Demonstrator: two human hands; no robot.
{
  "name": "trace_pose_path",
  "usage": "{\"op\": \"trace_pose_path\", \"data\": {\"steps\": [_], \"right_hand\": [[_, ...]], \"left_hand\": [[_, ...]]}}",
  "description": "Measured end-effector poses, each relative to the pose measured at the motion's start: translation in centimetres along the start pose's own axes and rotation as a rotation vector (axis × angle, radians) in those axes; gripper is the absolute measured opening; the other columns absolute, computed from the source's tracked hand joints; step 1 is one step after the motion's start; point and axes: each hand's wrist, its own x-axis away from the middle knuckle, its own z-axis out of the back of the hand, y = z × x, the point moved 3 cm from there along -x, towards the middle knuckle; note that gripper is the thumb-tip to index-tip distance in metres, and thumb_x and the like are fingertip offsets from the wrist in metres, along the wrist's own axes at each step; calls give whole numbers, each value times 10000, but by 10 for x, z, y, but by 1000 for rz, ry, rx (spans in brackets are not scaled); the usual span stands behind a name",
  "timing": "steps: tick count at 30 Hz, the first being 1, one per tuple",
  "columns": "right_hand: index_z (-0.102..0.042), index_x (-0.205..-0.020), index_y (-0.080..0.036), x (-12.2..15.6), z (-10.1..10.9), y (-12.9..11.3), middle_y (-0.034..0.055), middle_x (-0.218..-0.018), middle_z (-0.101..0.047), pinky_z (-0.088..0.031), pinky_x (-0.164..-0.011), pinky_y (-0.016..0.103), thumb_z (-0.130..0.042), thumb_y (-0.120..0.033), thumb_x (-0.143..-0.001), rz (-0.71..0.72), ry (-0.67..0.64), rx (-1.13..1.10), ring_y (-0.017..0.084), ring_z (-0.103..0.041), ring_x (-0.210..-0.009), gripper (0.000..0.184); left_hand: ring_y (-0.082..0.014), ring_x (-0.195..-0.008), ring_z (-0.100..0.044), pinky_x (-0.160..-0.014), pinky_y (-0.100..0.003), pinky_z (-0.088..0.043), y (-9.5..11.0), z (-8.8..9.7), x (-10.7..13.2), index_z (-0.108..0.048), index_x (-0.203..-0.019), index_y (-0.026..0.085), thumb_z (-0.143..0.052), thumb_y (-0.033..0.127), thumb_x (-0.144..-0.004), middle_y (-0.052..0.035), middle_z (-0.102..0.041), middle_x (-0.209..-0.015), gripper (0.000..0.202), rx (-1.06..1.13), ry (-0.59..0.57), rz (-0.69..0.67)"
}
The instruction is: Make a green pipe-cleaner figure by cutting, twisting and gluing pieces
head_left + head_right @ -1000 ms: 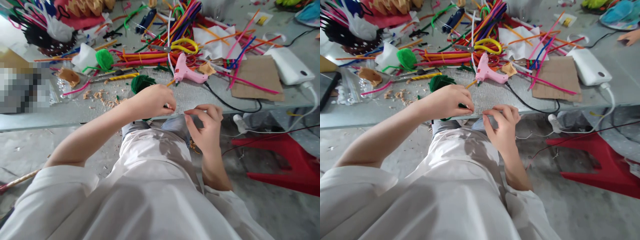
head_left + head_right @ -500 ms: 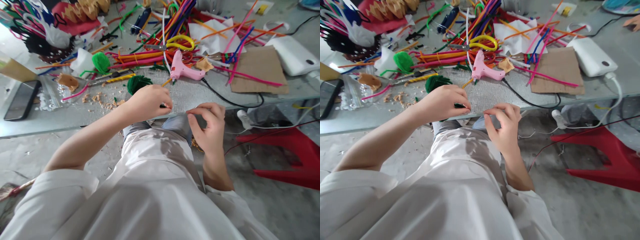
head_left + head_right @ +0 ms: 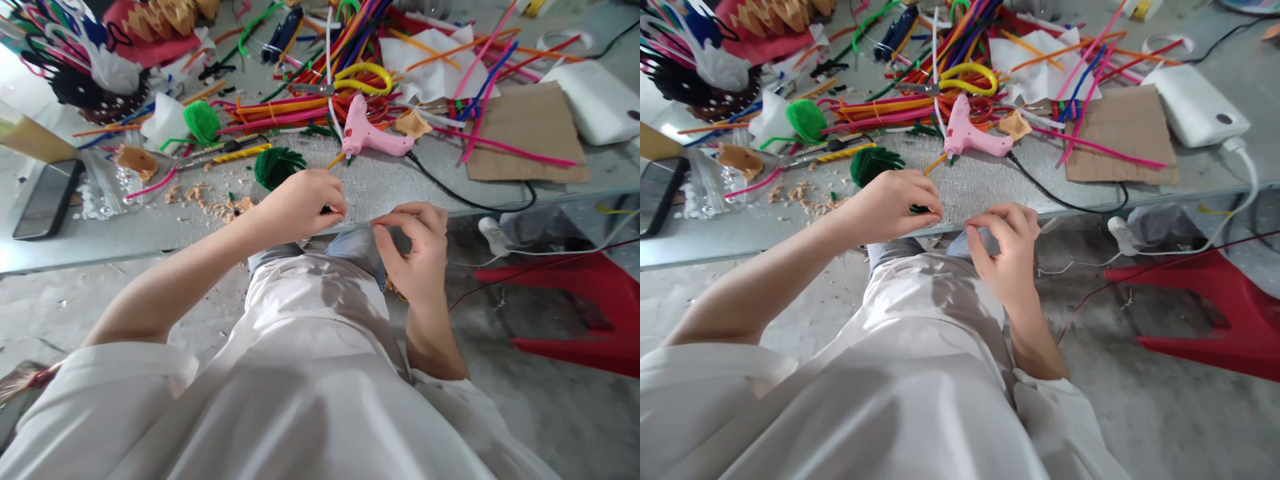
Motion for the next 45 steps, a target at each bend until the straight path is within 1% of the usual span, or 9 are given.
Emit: {"op": "trace_pose_path", "data": {"steps": [12, 22, 25, 28, 30, 33, 37, 41, 45], "right_hand": [[-729, -870, -260, 0, 3, 0, 46, -914, -652, -469, -916, 469, -640, -266, -901, 24, 34, -30, 260, -591, -993, 95], [-732, -845, -247, -2, 5, -3, 56, -910, -649, -478, -889, 483, -668, -234, -872, 53, 71, -48, 270, -598, -966, 71], [-728, -842, -246, -14, 8, -7, 51, -905, -642, -491, -888, 487, -662, -256, -884, 114, 89, -62, 256, -615, -932, 79], [-719, -862, -251, -47, 4, -6, 66, -916, -631, -479, -935, 530, -639, -289, -911, 191, 61, -28, 273, -619, -962, 101], [-705, -857, -256, -81, -9, 1, 90, -954, -631, -442, -987, 582, -636, -304, -918, 200, -24, 36, 313, -591, -1044, 104], [-693, -824, -276, -138, -43, 15, 108, -1007, -629, -411, -1006, 639, -731, -345, -839, 226, -154, 71, 382, -506, -1158, 80], [-679, -709, -281, -190, -102, 22, 105, -1026, -628, -333, -1024, 721, -818, -320, -722, 310, -378, 162, 431, -456, -1175, 144], [-616, -576, -234, -202, -136, 19, 139, -943, -622, -305, -1001, 736, -827, -253, -685, 257, -529, 232, 476, -412, -1216, 239], [-572, -562, -219, -199, -130, 17, 130, -801, -612, -372, -981, 658, -805, -207, -693, 180, -553, 141, 443, -451, -1199, 267]], "left_hand": [[-172, -859, -662, -789, -314, -447, 3, -7, 6, -742, -811, 214, -494, 216, -937, -26, -743, -866, 278, -105, 90, -54], [-170, -916, -681, -795, -350, -344, -1, -12, 16, -754, -875, 222, -516, 305, -991, 0, -766, -915, 278, -132, 128, 9], [-185, -966, -669, -816, -357, -325, -2, -8, 17, -770, -901, 238, -559, 371, -987, 7, -768, -931, 264, -135, 92, 21], [-203, -1036, -642, -876, -368, -317, -1, -2, 17, -784, -949, 266, -580, 391, -976, 8, -769, -970, 241, -117, 4, 7], [-213, -1065, -627, -905, -374, -317, -2, 2, 17, -783, -998, 276, -601, 364, -961, 5, -769, -1010, 206, -92, -20, 31], [-241, -1102, -601, -935, -395, -323, -7, 5, 16, -775, -1054, 268, -616, 343, -943, -16, -760, -1084, 208, -108, 10, 94], [-250, -1092, -583, -936, -419, -339, -6, 2, 16, -775, -905, 235, -570, 311, -956, -21, -755, -1065, 224, -161, 30, 85], [-222, -1034, -644, -932, -391, -406, -4, 11, 14, -747, -896, 220, -604, 246, -910, -10, -774, -974, 146, -81, 113, 34], [-162, -805, -681, -777, -307, -495, -28, 44, 8, -752, -896, 181, -677, 218, -833, -19, -765, -874, 104, 175, 326, 104]]}}
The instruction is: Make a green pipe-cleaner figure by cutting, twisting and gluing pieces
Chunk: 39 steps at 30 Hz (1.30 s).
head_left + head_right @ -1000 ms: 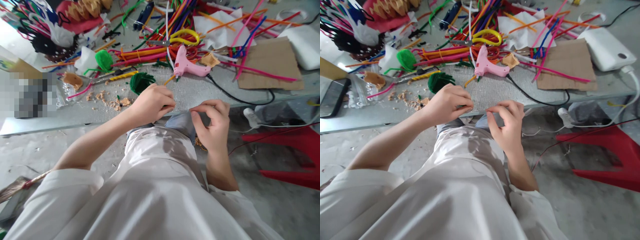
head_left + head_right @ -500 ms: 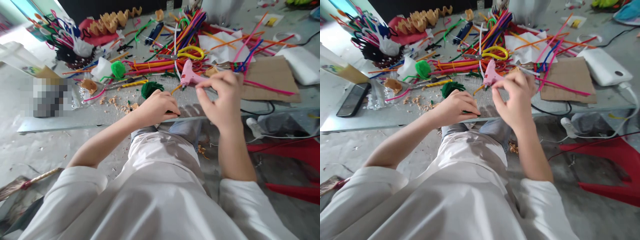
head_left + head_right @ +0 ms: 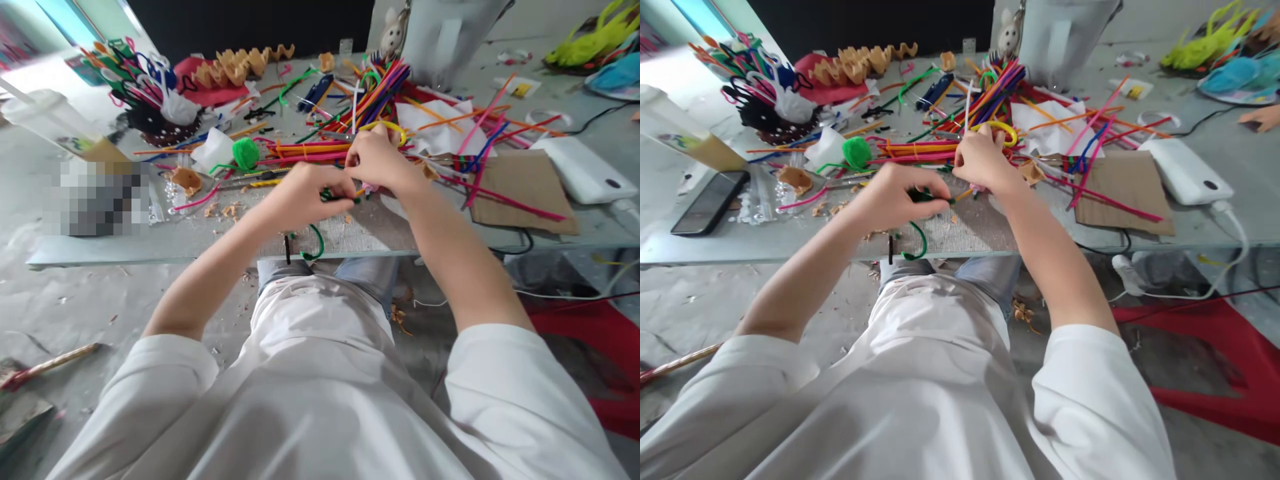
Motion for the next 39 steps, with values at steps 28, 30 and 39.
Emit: {"op": "trace_pose_path", "data": {"steps": [28, 30, 39], "right_hand": [[-684, -857, -255, 23, 26, -15, -33, -802, -691, -633, -714, 390, -869, -316, -688, -12, 26, -1037, 153, -639, -681, 258], [-694, -880, -247, 24, 26, -15, -35, -784, -688, -614, -687, 362, -854, -278, -705, 19, -7, -1017, 144, -626, -666, 240], [-701, -847, -257, 26, 30, -20, -21, -759, -678, -608, -710, 353, -820, -321, -769, 48, 33, -883, 154, -643, -682, 156]], "left_hand": [[-176, -853, -711, -851, -311, -559, -36, 11, -14, -777, -863, 224, -792, 372, -749, -6, -761, -854, 188, 159, -57, -6], [-170, -815, -688, -813, -312, -549, -42, 11, -17, -754, -850, 196, -775, 383, -773, -8, -729, -816, 203, 155, 80, 23], [-144, -713, -596, -666, -283, -511, -60, 10, -21, -684, -770, 161, -747, 403, -796, -17, -613, -671, 252, 295, 231, 173]]}}
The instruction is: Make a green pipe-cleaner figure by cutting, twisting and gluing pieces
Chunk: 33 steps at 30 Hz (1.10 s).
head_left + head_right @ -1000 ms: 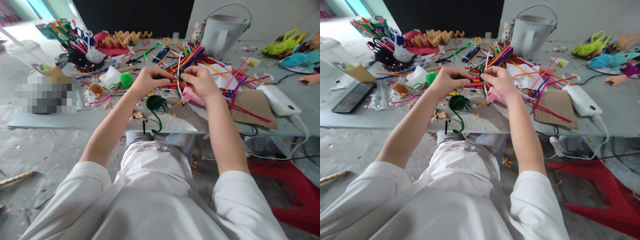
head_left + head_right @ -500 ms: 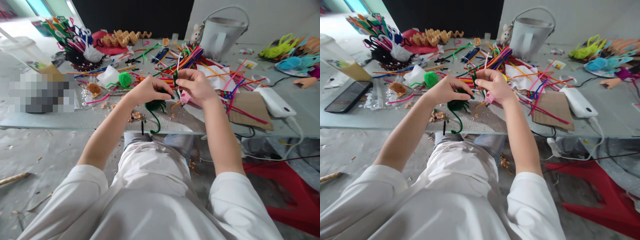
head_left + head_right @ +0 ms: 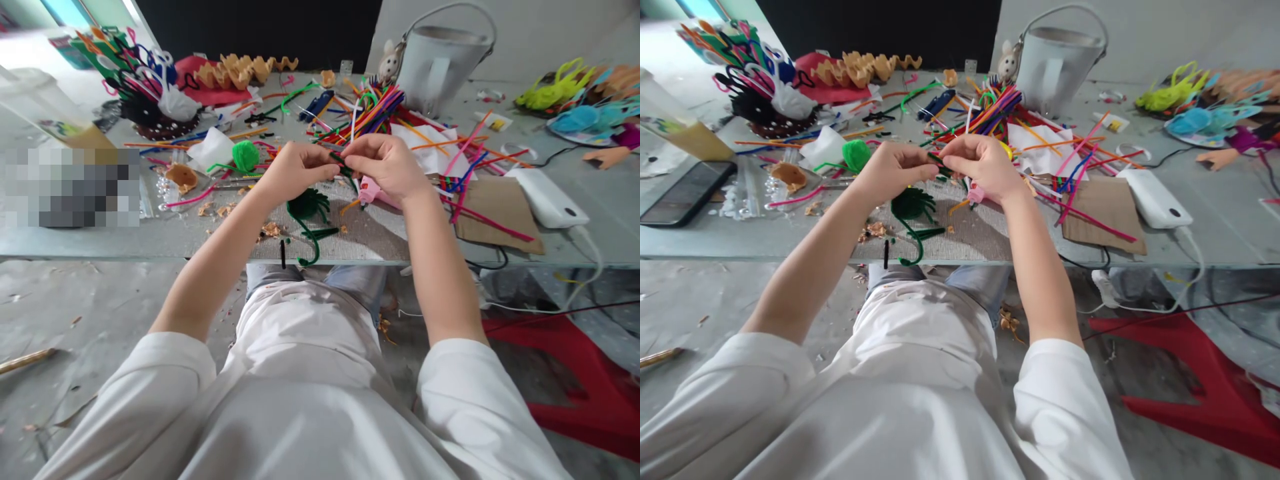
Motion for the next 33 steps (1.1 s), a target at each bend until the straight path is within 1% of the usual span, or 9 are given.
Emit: {"op": "trace_pose_path", "data": {"steps": [6, 9, 12, 15, 18, 20, 24, 27, 33], "right_hand": [[-692, -852, -280, 1, 3, -1, -12, -759, -694, -635, -701, 406, -815, -552, -741, -4, -19, -13, 180, -661, -667, 319], [-679, -838, -283, 0, -1, -1, -24, -742, -701, -637, -689, 419, -831, -528, -721, 73, -16, 76, 194, -679, -678, 311], [-667, -817, -290, 1, -4, -3, -12, -774, -713, -633, -725, 413, -777, -473, -788, 175, 65, 209, 198, -692, -721, 216], [-675, -866, -305, 5, -6, -8, 24, -936, -737, -618, -845, 438, -690, -394, -870, 254, 133, 391, 217, -703, -859, 90], [-678, -911, -324, 10, -9, -13, 41, -1112, -721, -564, -1000, 465, -649, -348, -901, 320, 116, 525, 236, -677, -1063, 38], [-674, -927, -328, 11, -10, -14, 44, -1138, -713, -549, -1025, 467, -653, -349, -899, 327, 102, 529, 241, -663, -1111, 41], [-665, -979, -323, 7, -8, -10, 43, -1014, -723, -590, -910, 447, -655, -426, -900, 212, 145, 399, 236, -687, -974, 129], [-670, -900, -299, 5, -7, -6, 28, -843, -695, -596, -822, 437, -688, -464, -877, 150, 131, 316, 232, -677, -864, 168], [-647, -808, -279, 5, -10, -5, 6, -719, -626, -591, -755, 431, -694, -449, -870, 158, 86, 327, 209, -636, -732, 187]], "left_hand": [[-161, -795, -648, -755, -315, -550, -4, 1, -2, -673, -831, 178, -757, 357, -809, -19, -637, -744, 199, 52, 94, -22], [-172, -834, -675, -788, -324, -561, -4, 2, -2, -664, -826, 171, -761, 315, -807, -18, -645, -762, 175, 62, 171, -19], [-173, -848, -697, -810, -336, -578, -1, 0, -1, -677, -875, 164, -735, 272, -825, -22, -670, -793, 132, 119, 179, -4], [-172, -865, -717, -818, -351, -601, 1, -3, 0, -677, -984, 173, -697, 279, -863, -25, -691, -836, 162, 189, 136, 29], [-171, -894, -727, -835, -354, -612, -2, -5, 0, -663, -1013, 182, -665, 301, -894, -25, -695, -859, 168, 212, 138, 51], [-165, -892, -725, -841, -345, -610, -4, -4, -1, -664, -1000, 181, -667, 304, -892, -25, -692, -862, 164, 197, 166, 41], [-164, -886, -714, -812, -320, -598, -7, -1, -1, -689, -980, 183, -680, 308, -872, -13, -677, -832, 165, 133, 183, 5], [-163, -863, -706, -770, -306, -588, -6, 0, 0, -704, -982, 191, -682, 284, -858, -5, -668, -804, 156, 97, 176, 3], [-149, -806, -686, -721, -297, -575, -7, 0, 1, -705, -1012, 195, -679, 266, -861, -14, -678, -810, 168, 105, 191, 3]]}}
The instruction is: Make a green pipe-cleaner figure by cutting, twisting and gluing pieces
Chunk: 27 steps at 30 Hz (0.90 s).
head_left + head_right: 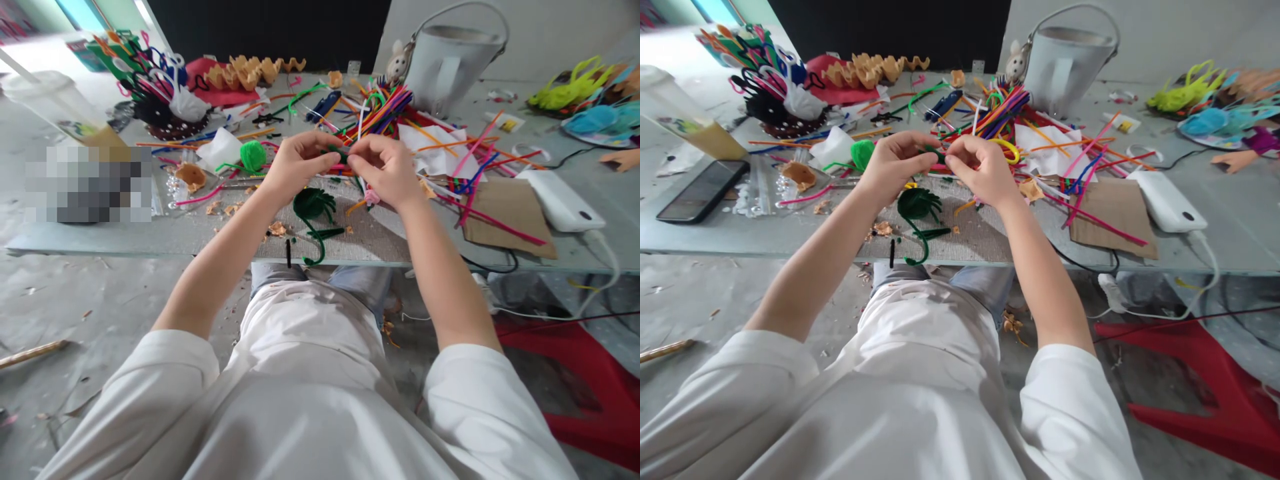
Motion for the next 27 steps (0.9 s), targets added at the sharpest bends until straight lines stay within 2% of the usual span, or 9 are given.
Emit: {"op": "trace_pose_path", "data": {"steps": [9, 12, 14, 15, 17, 18, 20, 23, 27], "right_hand": [[-628, -839, -295, 0, 1, -5, 33, -818, -674, -576, -789, 427, -655, -518, -890, 14, 56, 102, 233, -646, -844, 231], [-620, -862, -294, 0, 16, -8, 47, -917, -696, -567, -857, 446, -610, -434, -914, 22, 16, 214, 245, -653, -897, 150], [-625, -919, -285, 3, 35, -4, 71, -1067, -685, -536, -965, 470, -608, -346, -897, -24, -52, 332, 264, -643, -1020, 67], [-627, -960, -274, 6, 44, 2, 89, -1140, -662, -510, -1019, 483, -634, -303, -865, -77, -105, 403, 280, -625, -1091, 100], [-619, -1042, -231, 13, 57, 19, 143, -1263, -583, -466, -1074, 533, -751, -274, -746, -281, -267, 547, 342, -574, -1204, 326], [-600, -1128, -222, 18, 60, 27, 156, -1342, -523, -477, -1058, 542, -779, -257, -704, -368, -345, 581, 349, -583, -1193, 461], [-556, -1233, -230, 24, 60, 36, 157, -1428, -445, -492, -1016, 569, -792, -244, -659, -442, -389, 669, 355, -613, -1141, 621], [-573, -1236, -222, 27, 52, 34, 165, -1425, -474, -500, -977, 571, -790, -255, -655, -363, -316, 749, 373, -621, -1123, 621], [-653, -1156, -196, 26, 55, 20, 141, -1150, -671, -521, -896, 506, -741, -264, -728, -258, -170, 645, 337, -652, -1018, 442]], "left_hand": [[-110, -637, -602, -557, -235, -499, -8, -3, -1, -708, -891, 172, -772, 299, -794, -7, -668, -728, 173, 41, -83, 87], [-101, -621, -592, -549, -218, -488, -7, -1, -1, -699, -880, 161, -771, 290, -803, -6, -649, -706, 166, 59, -45, 126], [-106, -635, -609, -558, -211, -496, -8, 1, -1, -690, -862, 151, -766, 276, -809, -6, -620, -687, 155, 70, 17, 169], [-108, -643, -617, -562, -207, -497, -8, 2, -1, -687, -853, 147, -767, 269, -808, -5, -602, -679, 152, 79, 49, 188], [-110, -657, -624, -564, -198, -490, -9, 4, -1, -684, -836, 142, -770, 261, -806, 1, -566, -662, 149, 102, 91, 205], [-110, -661, -623, -562, -193, -483, -8, 4, -1, -686, -830, 142, -770, 258, -807, 4, -552, -653, 145, 112, 96, 202], [-105, -656, -610, -559, -186, -465, -6, 3, -1, -692, -814, 143, -760, 235, -811, 10, -534, -637, 115, 127, 98, 183], [-87, -640, -578, -576, -185, -459, -2, 3, -2, -701, -793, 141, -736, 156, -807, 15, -533, -630, 41, 140, 120, 159], [-77, -648, -562, -632, -192, -474, 0, 5, -3, -707, -787, 133, -735, 90, -792, 15, -553, -642, 51, 149, 162, 148]]}}
